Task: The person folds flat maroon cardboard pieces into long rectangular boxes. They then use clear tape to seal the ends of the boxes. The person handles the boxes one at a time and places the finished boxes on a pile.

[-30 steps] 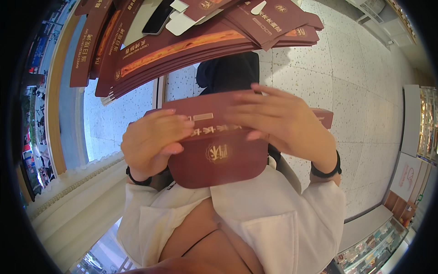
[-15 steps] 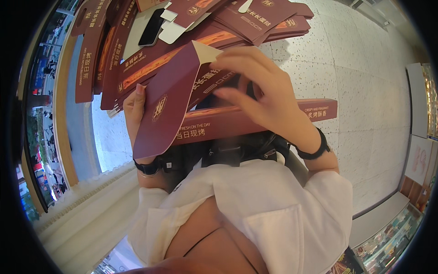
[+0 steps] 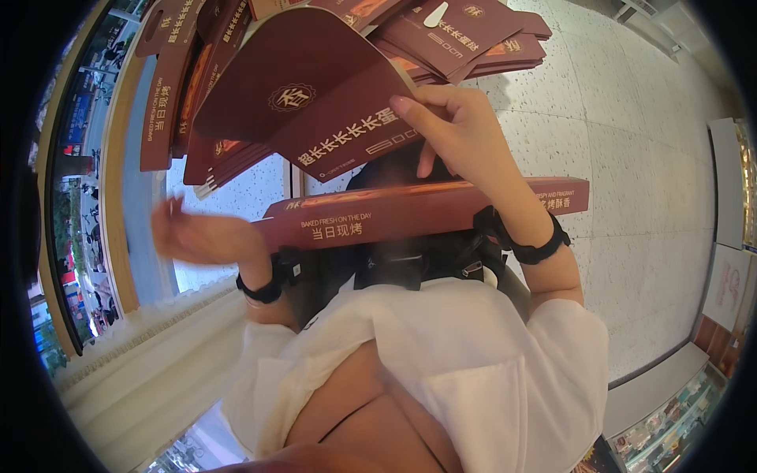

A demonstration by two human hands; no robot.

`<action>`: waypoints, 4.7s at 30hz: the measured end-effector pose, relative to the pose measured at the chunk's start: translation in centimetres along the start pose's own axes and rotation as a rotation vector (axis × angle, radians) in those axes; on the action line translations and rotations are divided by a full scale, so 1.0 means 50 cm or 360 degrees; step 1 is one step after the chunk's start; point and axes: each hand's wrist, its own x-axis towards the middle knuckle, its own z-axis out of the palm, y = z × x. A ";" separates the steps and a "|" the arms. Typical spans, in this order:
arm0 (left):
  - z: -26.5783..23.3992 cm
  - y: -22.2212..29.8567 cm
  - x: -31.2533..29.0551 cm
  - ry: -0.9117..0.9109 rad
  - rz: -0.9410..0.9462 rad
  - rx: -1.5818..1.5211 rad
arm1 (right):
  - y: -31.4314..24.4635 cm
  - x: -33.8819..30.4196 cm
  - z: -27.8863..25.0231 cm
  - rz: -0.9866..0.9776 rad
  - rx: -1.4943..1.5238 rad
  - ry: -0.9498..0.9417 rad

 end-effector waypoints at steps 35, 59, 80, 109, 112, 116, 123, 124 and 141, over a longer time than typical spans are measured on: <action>0.044 0.135 0.046 -0.1931 0.0489 0.0110 | 0.001 -0.084 0.003 -0.0555 -0.0323 -0.0290; 0.000 0.083 0.033 -0.1275 -0.0222 -0.0367 | 0.077 -0.059 -0.018 -0.0563 0.0377 0.0071; 0.113 0.092 -0.033 -0.1419 -0.0340 -0.1577 | 0.189 -0.004 0.008 -0.0257 0.0750 -0.0440; 0.097 0.117 -0.031 -0.1304 0.0537 -0.0578 | -0.033 -0.047 -0.038 0.0075 0.0640 -0.0341; 0.087 0.121 -0.027 -0.1297 0.0611 -0.0588 | -0.004 -0.045 -0.046 -0.0092 0.0750 -0.0402; 0.087 0.133 -0.048 -0.1398 0.0913 -0.0628 | 0.033 -0.052 -0.035 -0.0071 0.0221 0.0009; 0.096 0.151 -0.017 -0.1956 0.0338 -0.0320 | 0.041 -0.048 -0.021 -0.0186 0.0036 -0.0058; 0.096 0.151 -0.020 -0.1955 0.0343 -0.0285 | 0.037 -0.049 -0.017 -0.0193 -0.0030 -0.0057; 0.072 0.100 -0.028 -0.1817 0.0151 -0.0758 | -0.029 -0.043 -0.031 -0.0628 -0.0812 -0.0260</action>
